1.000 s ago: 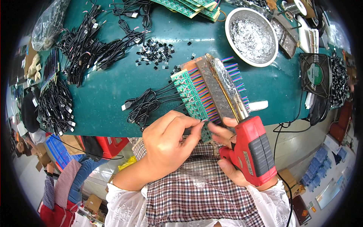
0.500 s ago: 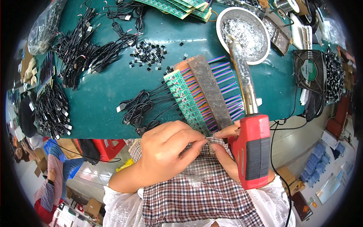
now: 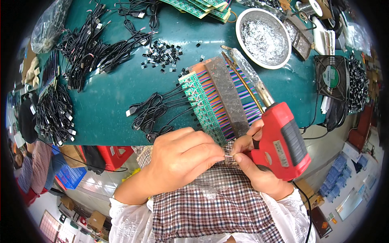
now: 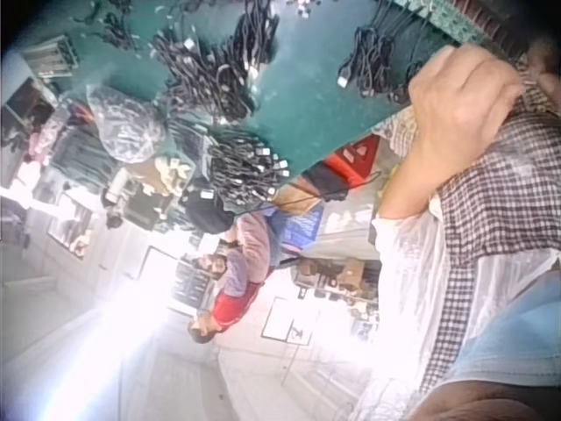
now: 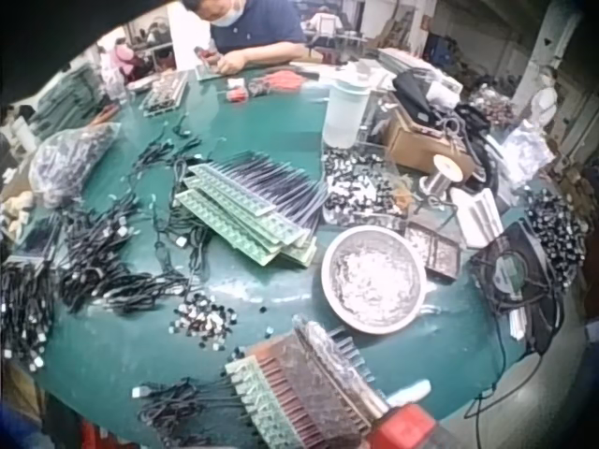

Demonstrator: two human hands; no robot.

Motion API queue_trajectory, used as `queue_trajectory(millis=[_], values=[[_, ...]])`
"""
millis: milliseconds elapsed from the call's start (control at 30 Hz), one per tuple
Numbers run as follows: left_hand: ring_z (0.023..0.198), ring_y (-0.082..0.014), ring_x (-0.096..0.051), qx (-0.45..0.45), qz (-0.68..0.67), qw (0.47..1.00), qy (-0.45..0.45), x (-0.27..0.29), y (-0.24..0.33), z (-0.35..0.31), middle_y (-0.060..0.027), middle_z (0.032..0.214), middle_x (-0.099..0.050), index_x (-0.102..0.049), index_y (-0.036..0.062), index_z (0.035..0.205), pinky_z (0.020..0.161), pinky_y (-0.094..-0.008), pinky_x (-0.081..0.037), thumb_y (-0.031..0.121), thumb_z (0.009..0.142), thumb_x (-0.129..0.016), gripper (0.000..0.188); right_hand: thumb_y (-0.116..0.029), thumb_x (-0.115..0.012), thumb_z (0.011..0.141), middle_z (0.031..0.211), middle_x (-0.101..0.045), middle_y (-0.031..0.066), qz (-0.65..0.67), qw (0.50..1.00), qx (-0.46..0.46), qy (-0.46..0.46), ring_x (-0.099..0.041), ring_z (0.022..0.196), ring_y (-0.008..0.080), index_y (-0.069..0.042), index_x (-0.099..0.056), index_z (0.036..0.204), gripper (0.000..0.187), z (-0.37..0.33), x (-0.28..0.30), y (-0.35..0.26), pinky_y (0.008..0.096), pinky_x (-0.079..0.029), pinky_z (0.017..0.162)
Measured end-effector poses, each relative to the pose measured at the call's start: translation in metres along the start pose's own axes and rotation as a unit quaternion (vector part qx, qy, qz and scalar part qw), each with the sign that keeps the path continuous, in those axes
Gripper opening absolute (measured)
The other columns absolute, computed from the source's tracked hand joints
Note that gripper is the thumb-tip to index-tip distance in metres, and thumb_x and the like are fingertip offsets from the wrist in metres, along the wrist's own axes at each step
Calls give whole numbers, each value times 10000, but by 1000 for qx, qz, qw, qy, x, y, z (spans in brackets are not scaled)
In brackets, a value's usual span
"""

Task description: The person aligns the wire leads of USB cables onto circuit boards by hand and solders them in place using a soldering iron.

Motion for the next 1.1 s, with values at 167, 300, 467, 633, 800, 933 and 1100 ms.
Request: queue_trajectory(millis=[167, 300, 467, 633, 800, 933, 1100], values=[[687, -214, -682, 17, -13, 999, 24, 4, -1, -2, -42, 818, -719, -759, 92, 890, 585, -326, -518, 115, 739, -881, 196, 88, -694, 896, 1021, -684, 78, 112, 991, 59, 47, -684, 980, 144, -11, -407, 1345, 542, -3, 7, 6, 324, -522, 925], [682, -212, -682, 27, -11, 999, 38, 5, -2, -3, -48, 817, -723, -752, 84, 889, 577, -326, -517, 87, 730, -886, 208, 62, -742, 870, 1068, -714, 53, 30, 997, -22, 63, -701, 934, 168, -16, -534, 1268, 456, -4, 10, -2, 317, -538, 899], [648, -208, -677, 67, -20, 995, 71, 0, 2, -3, -60, 776, -690, -720, 59, 852, 532, -310, -509, 27, 710, -881, 218, 94, -739, 853, 1073, -726, 98, -76, 996, 38, 20, -706, 972, 183, -35, -467, 1307, 545, 3, 2, -10, 312, -548, 887], [615, -198, -660, 85, -15, 992, 90, -2, 4, -6, -62, 760, -678, -719, 51, 850, 507, -304, -494, 9, 718, -873, 207, 143, -705, 858, 1077, -733, 142, -184, 981, 58, -5, -727, 973, 196, -23, -333, 1381, 664, 1, 3, -16, 316, -573, 852], [591, -193, -645, 94, 3, 990, 103, -6, 2, -8, -63, 755, -671, -719, 48, 845, 494, -305, -482, -4, 719, -865, 199, 137, -696, 868, 1092, -728, 142, -199, 975, 92, 23, -731, 966, 200, -8, -333, 1398, 659, 0, 0, -15, 312, -564, 879], [596, -205, -646, 96, 20, 989, 112, -8, 3, -8, -68, 751, -668, -711, 46, 847, 500, -310, -482, -12, 711, -855, 207, 23, -811, 750, 937, -765, -2, -159, 983, 35, 87, -520, 1095, 202, -84, -739, 1076, 351, -2, -9, -3, 341, -402, 932], [622, -230, -649, 104, 54, 986, 120, -7, -2, -5, -63, 763, -667, -696, 56, 841, 525, -332, -487, -10, 705, -848, 215, 63, -806, 710, 974, -793, 24, -101, 989, 35, 103, -534, 1119, 241, -25, -727, 1007, 319, -6, -10, 6, 395, -403, 992]])
Point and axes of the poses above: each hand's wrist, its own z-axis towards the middle knuckle, its own x-axis out of the back of the hand, y = z × x, the point moved 4 cm from there along z, towards the middle knuckle
